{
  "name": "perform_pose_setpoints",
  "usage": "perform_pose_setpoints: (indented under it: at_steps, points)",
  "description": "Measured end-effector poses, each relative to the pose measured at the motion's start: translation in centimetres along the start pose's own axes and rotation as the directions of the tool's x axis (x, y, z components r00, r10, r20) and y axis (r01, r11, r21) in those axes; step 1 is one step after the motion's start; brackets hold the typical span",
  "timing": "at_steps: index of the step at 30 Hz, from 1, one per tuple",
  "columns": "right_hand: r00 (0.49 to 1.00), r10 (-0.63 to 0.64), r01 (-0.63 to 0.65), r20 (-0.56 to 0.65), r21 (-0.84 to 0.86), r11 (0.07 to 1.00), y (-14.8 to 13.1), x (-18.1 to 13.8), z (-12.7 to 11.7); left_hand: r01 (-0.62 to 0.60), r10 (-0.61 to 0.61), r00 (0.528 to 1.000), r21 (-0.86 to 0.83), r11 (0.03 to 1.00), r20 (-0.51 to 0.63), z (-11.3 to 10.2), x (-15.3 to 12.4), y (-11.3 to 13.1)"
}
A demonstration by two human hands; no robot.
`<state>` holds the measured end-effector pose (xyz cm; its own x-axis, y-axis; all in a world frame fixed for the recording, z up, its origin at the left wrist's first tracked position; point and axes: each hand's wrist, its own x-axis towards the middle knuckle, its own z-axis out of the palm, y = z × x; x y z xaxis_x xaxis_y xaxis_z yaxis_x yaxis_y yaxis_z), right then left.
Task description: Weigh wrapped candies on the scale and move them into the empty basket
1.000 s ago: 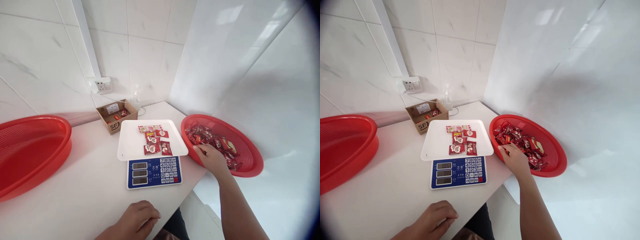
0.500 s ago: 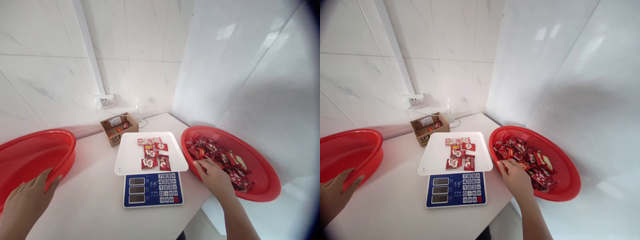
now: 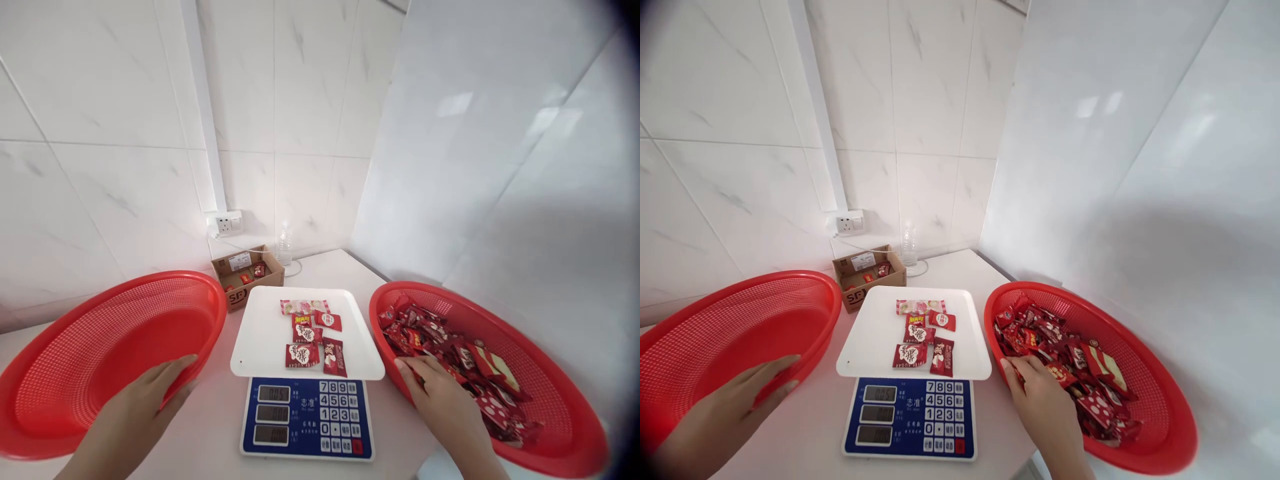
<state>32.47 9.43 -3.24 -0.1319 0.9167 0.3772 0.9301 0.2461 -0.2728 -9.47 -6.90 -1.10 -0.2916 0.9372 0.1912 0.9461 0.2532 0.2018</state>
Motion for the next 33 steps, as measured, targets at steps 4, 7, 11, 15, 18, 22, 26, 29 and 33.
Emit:
perform_pose_setpoints:
  at_steps: [4,7,11,15,18,22,26,29,33]
  points:
    - [1.000,-0.006,0.006,0.014,0.010,1.000,0.1,0.1,0.1,-0.081,0.105,0.984,-0.162,0.984,0.145,-2.8,2.1,6.1]
    - [0.999,0.001,-0.001,0.036,0.000,1.000,0.0,0.1,-0.1,-0.285,0.326,0.925,-0.212,0.935,0.193,-3.5,4.6,10.2]
    - [0.999,0.013,-0.013,0.040,-0.009,1.000,-0.3,0.1,-0.5,-0.410,0.454,0.856,-0.211,0.887,0.246,-2.1,8.6,13.7]
    - [0.999,-0.003,0.003,0.043,-0.001,1.000,-0.5,0.0,-0.7,-0.452,0.486,0.832,-0.181,0.874,0.269,0.1,11.5,15.6]
    - [0.999,0.000,0.000,0.054,-0.002,1.000,-0.5,-0.1,-0.8,-0.489,0.513,0.805,-0.156,0.858,0.297,1.1,12.4,16.3]
    - [0.998,0.011,-0.010,0.066,-0.012,1.000,-0.6,0.0,-0.8,-0.506,0.523,0.793,-0.142,0.851,0.312,1.7,12.7,16.7]
    - [0.997,0.005,-0.005,0.072,-0.003,1.000,-0.6,0.0,-0.8,-0.454,0.481,0.821,-0.158,0.877,0.308,1.9,12.6,16.6]
    - [0.998,-0.006,0.007,0.058,-0.010,1.000,-0.4,0.0,-0.6,-0.380,0.425,0.846,-0.196,0.904,0.321,2.2,12.5,16.3]
    - [0.999,-0.018,0.019,0.042,-0.020,1.000,-0.1,-0.1,-0.3,-0.271,0.355,0.874,-0.274,0.923,0.331,2.6,12.1,15.9]
